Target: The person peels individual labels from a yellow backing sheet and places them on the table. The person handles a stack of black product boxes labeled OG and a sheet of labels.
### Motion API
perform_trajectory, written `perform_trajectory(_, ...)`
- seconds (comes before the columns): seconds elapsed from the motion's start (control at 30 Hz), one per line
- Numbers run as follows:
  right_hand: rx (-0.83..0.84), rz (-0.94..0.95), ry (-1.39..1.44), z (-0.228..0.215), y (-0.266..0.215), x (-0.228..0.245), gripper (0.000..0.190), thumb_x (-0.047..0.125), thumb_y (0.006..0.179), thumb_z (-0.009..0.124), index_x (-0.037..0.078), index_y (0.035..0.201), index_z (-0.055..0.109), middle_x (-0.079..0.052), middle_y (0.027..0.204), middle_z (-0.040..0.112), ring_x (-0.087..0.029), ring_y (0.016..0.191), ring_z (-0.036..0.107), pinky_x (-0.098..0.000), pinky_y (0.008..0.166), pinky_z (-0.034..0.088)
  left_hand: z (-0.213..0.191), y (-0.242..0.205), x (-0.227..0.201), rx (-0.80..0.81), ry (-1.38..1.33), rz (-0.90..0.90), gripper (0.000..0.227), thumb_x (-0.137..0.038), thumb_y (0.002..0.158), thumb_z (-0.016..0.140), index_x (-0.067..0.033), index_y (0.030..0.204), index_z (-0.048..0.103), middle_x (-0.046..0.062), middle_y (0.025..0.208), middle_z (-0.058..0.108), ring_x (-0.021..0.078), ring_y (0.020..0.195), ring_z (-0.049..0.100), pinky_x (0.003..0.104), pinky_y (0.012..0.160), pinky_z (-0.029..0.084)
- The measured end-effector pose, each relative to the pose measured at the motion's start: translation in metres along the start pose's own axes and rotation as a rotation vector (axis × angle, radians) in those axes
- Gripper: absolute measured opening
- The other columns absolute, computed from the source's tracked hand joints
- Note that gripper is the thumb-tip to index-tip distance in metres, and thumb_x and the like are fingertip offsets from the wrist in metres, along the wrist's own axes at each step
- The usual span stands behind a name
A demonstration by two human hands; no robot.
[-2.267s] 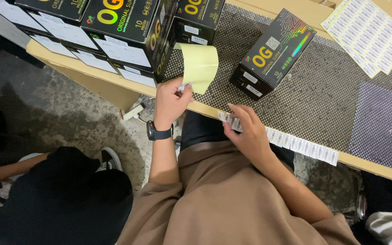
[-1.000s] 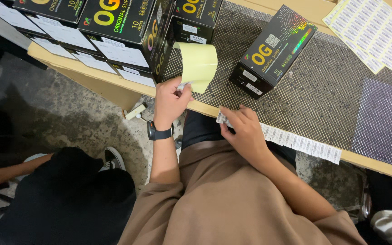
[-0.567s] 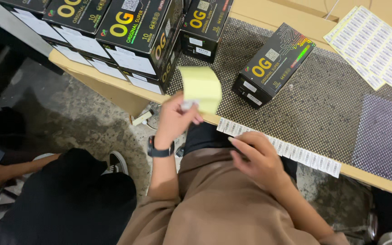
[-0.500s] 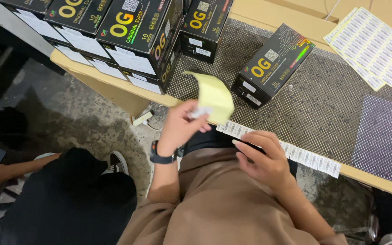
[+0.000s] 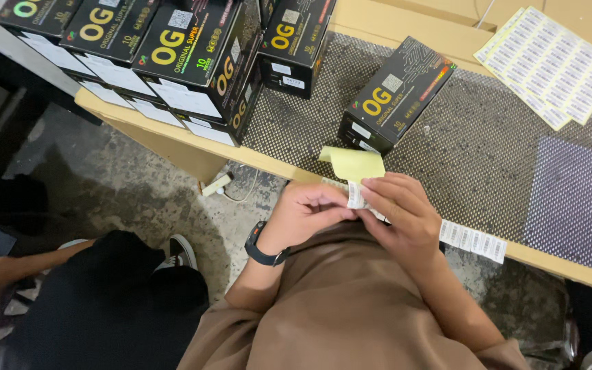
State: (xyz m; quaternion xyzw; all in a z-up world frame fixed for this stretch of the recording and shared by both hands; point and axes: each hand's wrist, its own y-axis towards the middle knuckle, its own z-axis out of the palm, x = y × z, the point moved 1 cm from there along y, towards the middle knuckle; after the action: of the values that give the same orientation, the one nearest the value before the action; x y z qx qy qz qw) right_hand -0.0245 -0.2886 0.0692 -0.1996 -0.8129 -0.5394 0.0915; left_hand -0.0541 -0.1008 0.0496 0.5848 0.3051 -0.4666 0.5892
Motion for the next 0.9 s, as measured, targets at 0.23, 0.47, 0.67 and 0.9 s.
perform_trajectory(0.23,0.018,0.038,0.039,0.007,-0.002,0.0,0.016,0.005,0.084,0.081,0.002,0.1,0.081,-0.015,0.103,0.08,-0.035,0.092,0.077,-0.0515,0.095,0.058,-0.005,0.009,-0.009,-0.051,0.051,0.124,0.01,0.002,0.083,0.081,-0.0063,0.089,0.079,0.006,0.072,0.077,0.0095,0.067,0.071,0.025,0.065,0.06)
perform_trajectory(0.47,0.139,0.285,0.236,0.005,0.007,0.0,0.023,0.003,0.079,0.087,0.003,0.102,0.081,-0.015,0.099,0.079,-0.032,0.088,0.078,-0.0467,0.085,0.061,-0.008,0.011,-0.018,-0.049,0.206,0.298,0.007,0.0,0.085,0.079,-0.0074,0.087,0.078,0.007,0.079,0.075,0.0223,0.066,0.071,0.031,0.065,0.059)
perform_trajectory(0.67,0.148,0.42,0.481,0.013,0.009,-0.013,0.011,-0.003,0.082,0.083,-0.001,0.093,0.081,-0.018,0.091,0.078,-0.028,0.082,0.077,-0.0424,0.076,0.061,-0.015,0.012,-0.022,-0.04,0.325,0.363,0.011,0.001,0.084,0.078,-0.0098,0.086,0.076,0.007,0.082,0.074,0.0285,0.07,0.071,0.035,0.067,0.058)
perform_trajectory(0.9,0.099,0.347,0.535,0.028,0.021,-0.012,0.029,0.001,0.072,0.092,-0.009,0.096,0.078,-0.022,0.096,0.076,-0.027,0.085,0.076,-0.0415,0.077,0.061,-0.025,0.012,-0.02,-0.123,0.311,0.364,0.011,0.001,0.084,0.076,-0.0103,0.083,0.075,0.006,0.081,0.074,0.0273,0.068,0.07,0.034,0.066,0.057)
